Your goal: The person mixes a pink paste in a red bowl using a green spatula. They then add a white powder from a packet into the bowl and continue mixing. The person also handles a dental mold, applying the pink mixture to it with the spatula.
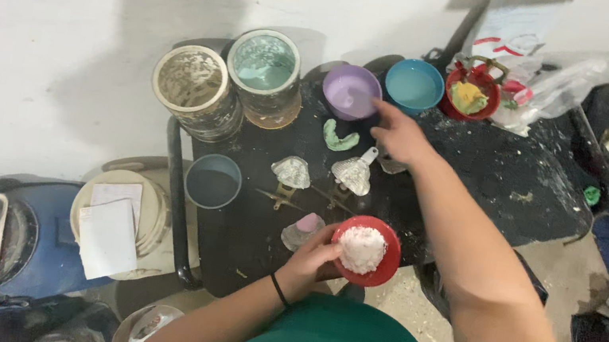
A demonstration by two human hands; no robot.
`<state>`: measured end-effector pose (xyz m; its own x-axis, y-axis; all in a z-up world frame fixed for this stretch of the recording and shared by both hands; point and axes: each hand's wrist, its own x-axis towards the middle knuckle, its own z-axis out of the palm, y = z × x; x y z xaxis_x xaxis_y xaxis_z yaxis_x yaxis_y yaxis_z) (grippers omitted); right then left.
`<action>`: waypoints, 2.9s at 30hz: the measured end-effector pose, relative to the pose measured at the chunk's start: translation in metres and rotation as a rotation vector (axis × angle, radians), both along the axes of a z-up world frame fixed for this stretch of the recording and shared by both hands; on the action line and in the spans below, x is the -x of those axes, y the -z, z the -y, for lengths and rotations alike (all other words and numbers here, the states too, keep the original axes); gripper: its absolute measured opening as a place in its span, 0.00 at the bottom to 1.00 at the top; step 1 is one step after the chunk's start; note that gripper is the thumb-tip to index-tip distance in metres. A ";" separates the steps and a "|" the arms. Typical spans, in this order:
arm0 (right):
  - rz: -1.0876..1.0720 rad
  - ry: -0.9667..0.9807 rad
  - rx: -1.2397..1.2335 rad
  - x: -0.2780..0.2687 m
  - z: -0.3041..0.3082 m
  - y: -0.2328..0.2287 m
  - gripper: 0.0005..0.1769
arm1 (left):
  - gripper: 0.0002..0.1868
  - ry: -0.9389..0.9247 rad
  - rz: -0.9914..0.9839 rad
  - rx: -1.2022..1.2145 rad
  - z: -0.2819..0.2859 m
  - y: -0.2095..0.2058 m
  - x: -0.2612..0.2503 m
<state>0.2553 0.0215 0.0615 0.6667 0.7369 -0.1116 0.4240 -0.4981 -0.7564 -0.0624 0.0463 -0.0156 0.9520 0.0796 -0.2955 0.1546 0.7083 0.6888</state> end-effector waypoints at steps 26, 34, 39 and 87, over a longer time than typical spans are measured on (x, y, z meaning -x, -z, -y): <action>0.244 0.316 0.046 0.143 0.235 -0.103 0.14 | 0.46 0.070 0.056 -0.002 0.037 -0.050 -0.070; 1.008 0.082 0.453 0.175 0.223 -0.120 0.05 | 0.44 0.052 0.076 -0.008 0.064 -0.109 -0.084; 1.102 0.033 0.626 0.188 0.209 -0.090 0.09 | 0.34 -0.024 0.019 0.112 0.084 0.028 -0.110; 1.137 -0.013 0.599 0.176 0.192 -0.134 0.12 | 0.29 -0.005 -0.209 0.216 0.083 -0.045 -0.104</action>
<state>0.0794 -0.1701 0.1958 0.5981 0.7765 0.1983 0.6874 -0.6243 0.3712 0.0416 -0.0368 0.0298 0.8684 -0.0023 -0.4959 0.2737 0.8360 0.4756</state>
